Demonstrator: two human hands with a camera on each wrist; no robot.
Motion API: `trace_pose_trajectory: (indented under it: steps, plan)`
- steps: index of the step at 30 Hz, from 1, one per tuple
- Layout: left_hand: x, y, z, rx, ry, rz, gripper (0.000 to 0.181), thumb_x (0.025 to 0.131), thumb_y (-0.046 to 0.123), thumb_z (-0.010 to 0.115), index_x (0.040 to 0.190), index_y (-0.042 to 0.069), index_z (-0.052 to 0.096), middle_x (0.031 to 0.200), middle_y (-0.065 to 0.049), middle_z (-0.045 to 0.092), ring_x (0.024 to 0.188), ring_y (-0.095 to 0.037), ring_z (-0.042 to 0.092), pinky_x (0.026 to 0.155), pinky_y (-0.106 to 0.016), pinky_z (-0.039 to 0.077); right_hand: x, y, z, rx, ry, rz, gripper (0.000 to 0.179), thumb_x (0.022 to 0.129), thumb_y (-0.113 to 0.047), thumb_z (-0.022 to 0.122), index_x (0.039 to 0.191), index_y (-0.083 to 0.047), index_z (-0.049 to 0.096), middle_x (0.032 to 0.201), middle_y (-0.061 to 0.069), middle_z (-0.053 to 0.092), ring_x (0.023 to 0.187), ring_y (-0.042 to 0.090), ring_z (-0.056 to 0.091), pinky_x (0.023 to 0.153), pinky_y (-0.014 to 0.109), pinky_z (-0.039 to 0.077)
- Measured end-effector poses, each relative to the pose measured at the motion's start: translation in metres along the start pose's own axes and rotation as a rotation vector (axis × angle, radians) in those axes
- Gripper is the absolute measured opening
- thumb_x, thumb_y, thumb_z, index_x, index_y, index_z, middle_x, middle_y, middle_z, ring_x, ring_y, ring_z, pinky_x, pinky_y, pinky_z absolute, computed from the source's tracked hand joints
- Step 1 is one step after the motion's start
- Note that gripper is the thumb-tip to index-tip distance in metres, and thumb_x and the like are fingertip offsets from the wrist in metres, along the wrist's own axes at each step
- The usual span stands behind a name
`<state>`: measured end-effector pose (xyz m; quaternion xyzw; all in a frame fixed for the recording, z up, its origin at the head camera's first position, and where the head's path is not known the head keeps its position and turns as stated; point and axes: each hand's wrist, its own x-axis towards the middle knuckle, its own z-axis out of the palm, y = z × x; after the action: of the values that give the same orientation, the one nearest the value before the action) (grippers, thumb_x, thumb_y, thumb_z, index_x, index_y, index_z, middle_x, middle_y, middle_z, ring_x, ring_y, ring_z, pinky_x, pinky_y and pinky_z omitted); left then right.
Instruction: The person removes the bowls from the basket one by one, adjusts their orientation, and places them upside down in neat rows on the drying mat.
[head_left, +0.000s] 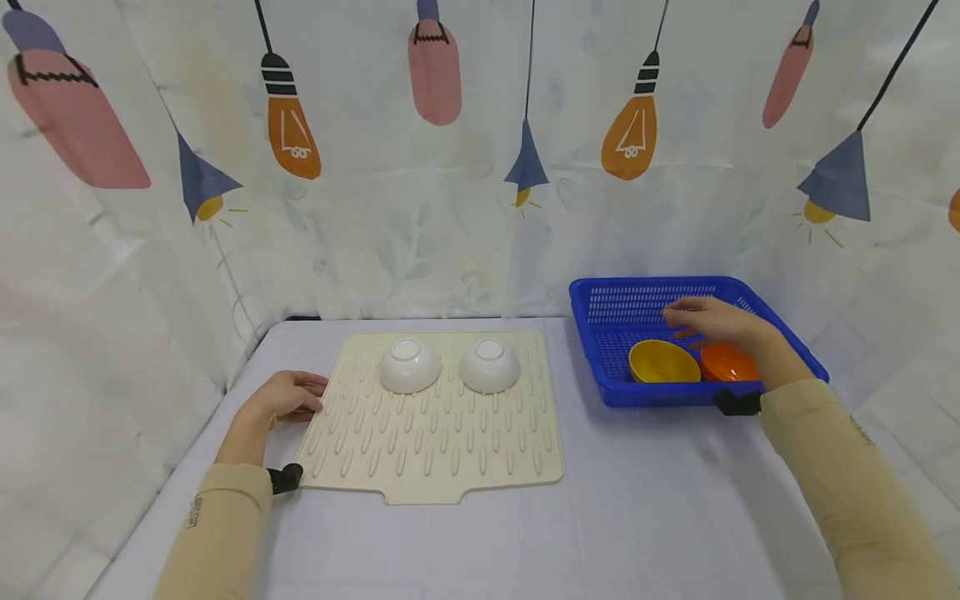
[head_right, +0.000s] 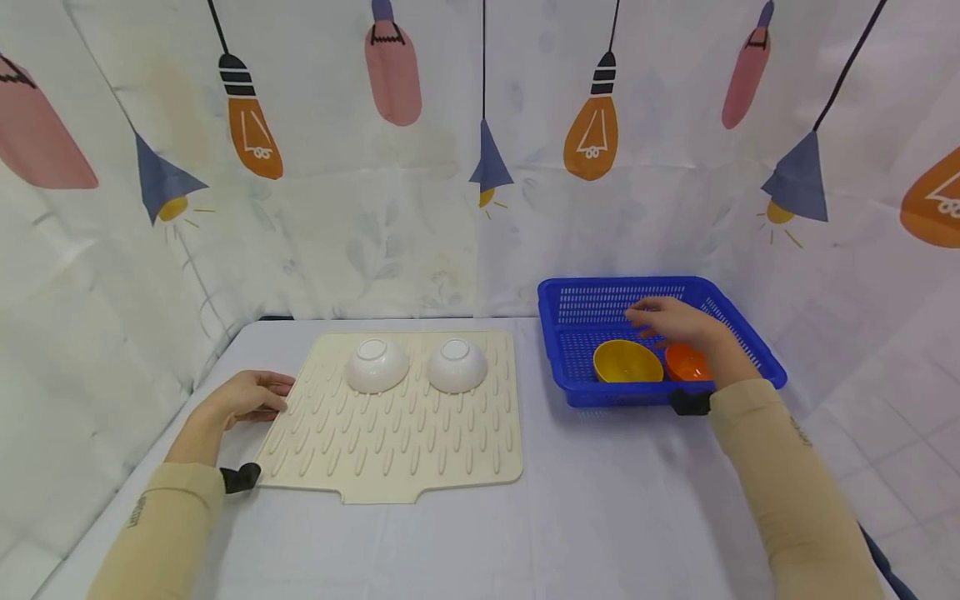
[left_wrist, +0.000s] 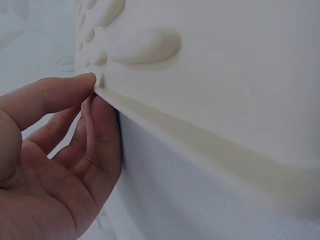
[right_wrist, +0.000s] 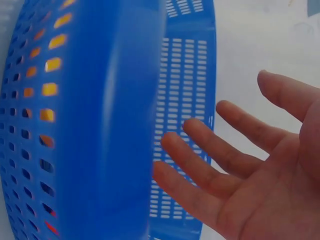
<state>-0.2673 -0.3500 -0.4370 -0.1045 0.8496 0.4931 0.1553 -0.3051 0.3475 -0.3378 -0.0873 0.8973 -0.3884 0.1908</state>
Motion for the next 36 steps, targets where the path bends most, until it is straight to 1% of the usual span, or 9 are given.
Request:
trace_pose_trajectory:
  steps: [4, 11, 16, 20, 24, 29, 33, 36]
  plan:
    - [0.0, -0.001, -0.002, 0.001, -0.02, 0.003, 0.066, 0.085, -0.011, 0.071, 0.145, -0.014, 0.042, 0.128, -0.023, 0.061, 0.089, -0.016, 0.066, 0.077, -0.033, 0.059, 0.003, 0.001, -0.003, -0.018, -0.029, 0.02, 0.077, 0.108, -0.047, 0.049, 0.153, 0.011, 0.027, 0.151, 0.039, 0.036, 0.136, 0.054, 0.04, 0.107, 0.063, 0.04]
    - [-0.001, 0.0, -0.002, 0.002, -0.032, 0.018, 0.066, 0.085, -0.012, 0.072, 0.144, -0.014, 0.042, 0.128, -0.022, 0.059, 0.09, -0.015, 0.066, 0.078, -0.033, 0.059, 0.014, 0.009, -0.004, -0.025, -0.041, 0.046, 0.066, 0.111, -0.036, 0.047, 0.152, 0.012, 0.028, 0.151, 0.038, 0.035, 0.136, 0.054, 0.039, 0.108, 0.063, 0.039]
    - [-0.001, 0.0, -0.003, 0.003, -0.033, 0.018, 0.067, 0.085, -0.012, 0.072, 0.144, -0.014, 0.042, 0.13, -0.024, 0.057, 0.09, -0.015, 0.065, 0.078, -0.032, 0.059, 0.02, 0.011, -0.002, -0.035, -0.049, 0.074, 0.065, 0.11, -0.035, 0.047, 0.153, 0.01, 0.03, 0.152, 0.036, 0.034, 0.136, 0.053, 0.04, 0.108, 0.063, 0.04]
    - [-0.001, -0.001, -0.003, 0.004, -0.035, 0.018, 0.067, 0.085, -0.011, 0.073, 0.144, -0.014, 0.043, 0.13, -0.024, 0.058, 0.09, -0.014, 0.065, 0.078, -0.032, 0.059, 0.022, 0.011, 0.001, -0.064, -0.076, 0.091, 0.063, 0.11, -0.035, 0.047, 0.153, 0.008, 0.033, 0.153, 0.035, 0.034, 0.135, 0.053, 0.04, 0.107, 0.064, 0.04]
    - [0.0, -0.002, -0.003, 0.005, -0.035, 0.016, 0.067, 0.084, -0.011, 0.073, 0.144, -0.013, 0.043, 0.13, -0.023, 0.058, 0.09, -0.014, 0.065, 0.078, -0.032, 0.059, 0.022, 0.012, 0.001, -0.09, -0.097, 0.12, 0.062, 0.11, -0.035, 0.046, 0.153, 0.008, 0.034, 0.152, 0.036, 0.034, 0.133, 0.056, 0.041, 0.103, 0.064, 0.045]
    - [0.0, -0.001, -0.002, 0.009, -0.029, 0.013, 0.066, 0.085, -0.011, 0.072, 0.144, -0.013, 0.043, 0.129, -0.023, 0.058, 0.09, -0.015, 0.065, 0.077, -0.032, 0.059, 0.021, 0.013, 0.002, -0.059, -0.11, 0.148, 0.062, 0.11, -0.034, 0.047, 0.154, 0.007, 0.032, 0.153, 0.035, 0.032, 0.132, 0.055, 0.042, 0.098, 0.059, 0.051]
    - [-0.001, 0.0, -0.002, 0.014, -0.022, 0.007, 0.065, 0.085, -0.011, 0.072, 0.143, -0.013, 0.043, 0.128, -0.022, 0.058, 0.09, -0.016, 0.065, 0.076, -0.032, 0.059, 0.02, 0.014, 0.005, 0.018, -0.137, 0.179, 0.062, 0.109, -0.032, 0.049, 0.155, 0.005, 0.03, 0.154, 0.035, 0.03, 0.132, 0.054, 0.043, 0.094, 0.054, 0.055]
    - [-0.002, 0.001, -0.002, 0.015, -0.024, 0.006, 0.065, 0.085, -0.011, 0.072, 0.144, -0.013, 0.043, 0.128, -0.022, 0.058, 0.09, -0.016, 0.064, 0.076, -0.032, 0.059, 0.02, 0.016, 0.007, 0.065, -0.163, 0.193, 0.062, 0.109, -0.03, 0.052, 0.155, 0.004, 0.03, 0.154, 0.035, 0.028, 0.134, 0.056, 0.04, 0.091, 0.053, 0.057]
